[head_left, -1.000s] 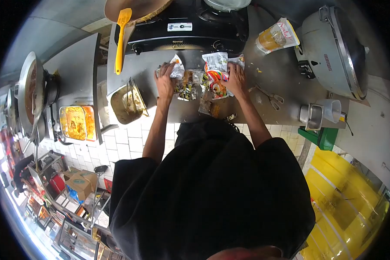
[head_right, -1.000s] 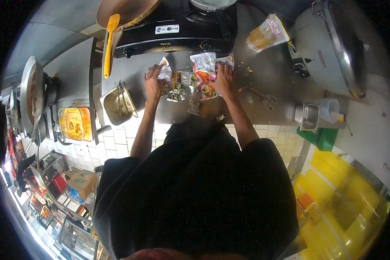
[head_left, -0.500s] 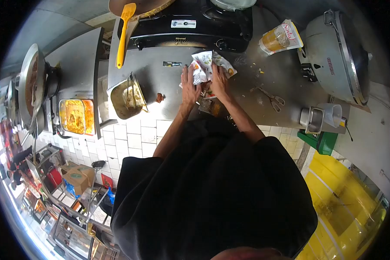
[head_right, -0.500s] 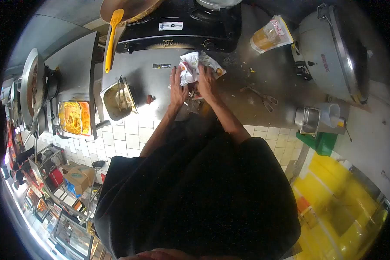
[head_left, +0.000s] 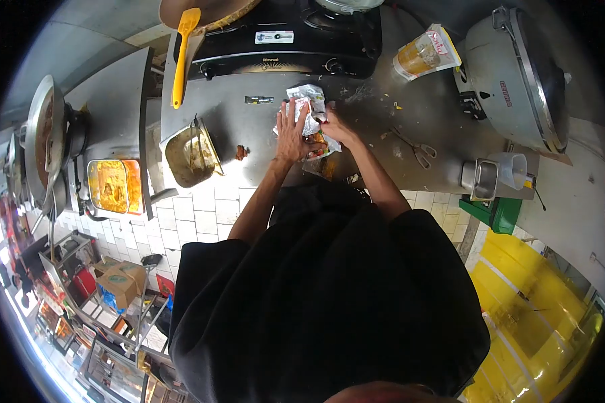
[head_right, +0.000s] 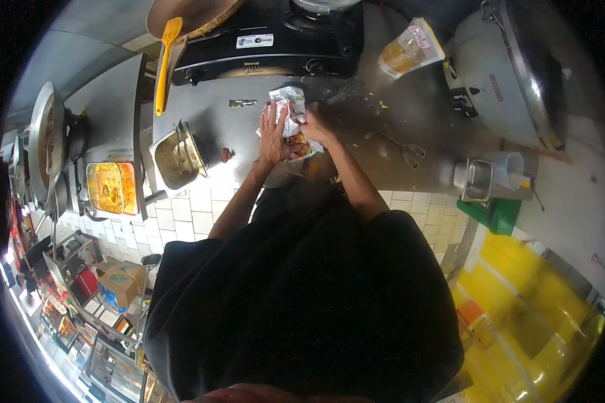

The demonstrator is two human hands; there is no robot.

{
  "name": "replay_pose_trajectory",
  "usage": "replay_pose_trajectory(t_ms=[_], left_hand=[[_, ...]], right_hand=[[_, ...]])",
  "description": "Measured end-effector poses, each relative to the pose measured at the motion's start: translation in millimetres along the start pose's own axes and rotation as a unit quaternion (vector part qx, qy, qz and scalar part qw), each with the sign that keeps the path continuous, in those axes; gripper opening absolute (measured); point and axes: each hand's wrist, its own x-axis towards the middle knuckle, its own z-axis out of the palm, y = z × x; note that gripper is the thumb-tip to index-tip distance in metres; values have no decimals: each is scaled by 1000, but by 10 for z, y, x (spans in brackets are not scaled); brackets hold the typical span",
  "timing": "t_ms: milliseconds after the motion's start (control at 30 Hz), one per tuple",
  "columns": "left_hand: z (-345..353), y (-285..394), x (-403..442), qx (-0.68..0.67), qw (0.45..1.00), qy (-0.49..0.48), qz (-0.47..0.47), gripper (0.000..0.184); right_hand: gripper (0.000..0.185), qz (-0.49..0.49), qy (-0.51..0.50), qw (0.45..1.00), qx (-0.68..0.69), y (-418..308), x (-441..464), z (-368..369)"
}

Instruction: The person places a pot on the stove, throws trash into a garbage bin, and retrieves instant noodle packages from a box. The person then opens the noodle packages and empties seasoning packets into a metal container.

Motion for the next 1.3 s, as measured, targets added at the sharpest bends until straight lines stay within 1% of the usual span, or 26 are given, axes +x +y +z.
replay_pose_trajectory(t_ms=[33, 67, 133, 167, 267, 300, 400, 433, 533, 567, 667, 767, 800, 867, 900, 933, 1000, 1067, 1100, 1167, 1200, 1233, 1267, 1300], left_hand=[[22, -13, 1, 0, 1000, 5, 2, 133], [45, -31, 7, 3, 1000, 1, 3, 128], [9, 5, 23, 8, 1000, -11, 5, 120], [-9, 24, 42, 3, 1000, 11, 15, 110], [59, -118, 78, 18, 999, -6, 33, 105], [26, -99, 91, 28, 998, 20, 53, 92], [111, -201, 103, 36, 998, 11, 47, 78], [137, -206, 118, 48, 995, 43, 71, 68], [139, -158, 89, 68, 995, 25, 65, 65], [134, -149, 86, 79, 994, 33, 72, 72], [161, -181, 102, 56, 992, 69, 93, 74], [270, -385, 146, -79, 989, 117, 41, 69], [221, -340, 148, -145, 980, 138, -18, 66], [-47, -147, 216, -271, 937, 175, -135, 58], [-205, -73, 253, -275, 928, 160, -192, 47], [-234, -109, 291, -361, 887, 237, -164, 42], [-397, -191, 359, -482, 819, 285, -121, 40], [-533, -337, 358, -518, 785, 301, -160, 40], [-611, -382, 354, -534, 766, 309, -179, 40], [-738, -440, 316, -551, 747, 320, -192, 40], [-799, -423, 298, -560, 736, 326, -198, 39], [-859, -368, 264, -574, 725, 334, -185, 34], [-894, -359, 213, -573, 728, 329, -185, 33], [-921, -374, 170, -572, 730, 325, -185, 32]], right_hand=[[56, 0, -44, 999, 18, 14, 25, -15], [55, 54, -65, 996, 5, 36, 29, -38], [53, 164, -108, 980, -18, -460, -83, -220], [45, 118, -83, 983, -111, -19, 66, -53], [34, 133, -99, 985, -56, -397, -22, -210], [26, 175, -69, 980, -70, -458, -58, -209], [26, 27, -10, 998, -56, -540, -196, -286], [38, 32, -2, 999, -3, -553, -253, -314], [47, -41, 145, 986, -76, -571, -560, -504], [49, -22, 145, 986, -78, -571, -682, -619], [40, -2, 176, 983, -56, -514, -1101, -861], [36, 25, 205, 978, -26, -349, -1521, -946], [36, 44, 209, 977, -13, -280, -1634, -945], [35, 83, 217, 972, 15, -128, -1809, -897], [35, 96, 217, 971, 20, -98, -1854, -872], [35, 108, 217, 970, 26, -75, -1898, -844], [36, 117, 219, 968, 33, -42, -1957, -756], [37, 105, 224, 968, 36, -31, -1919, -630], [38, 97, 210, 973, 2, -50, -1884, -557], [42, 80, 181, 978, -68, -97, -1818, -382], [44, 92, 175, 974, -109, -166, -1800, -277], [46, 104, 169, 969, -150, -262, -1786, -155], [49, 115, 162, 961, -191, -349, -1776, -48], [60, 132, 138, 962, -197, -413, -1766, 29]])
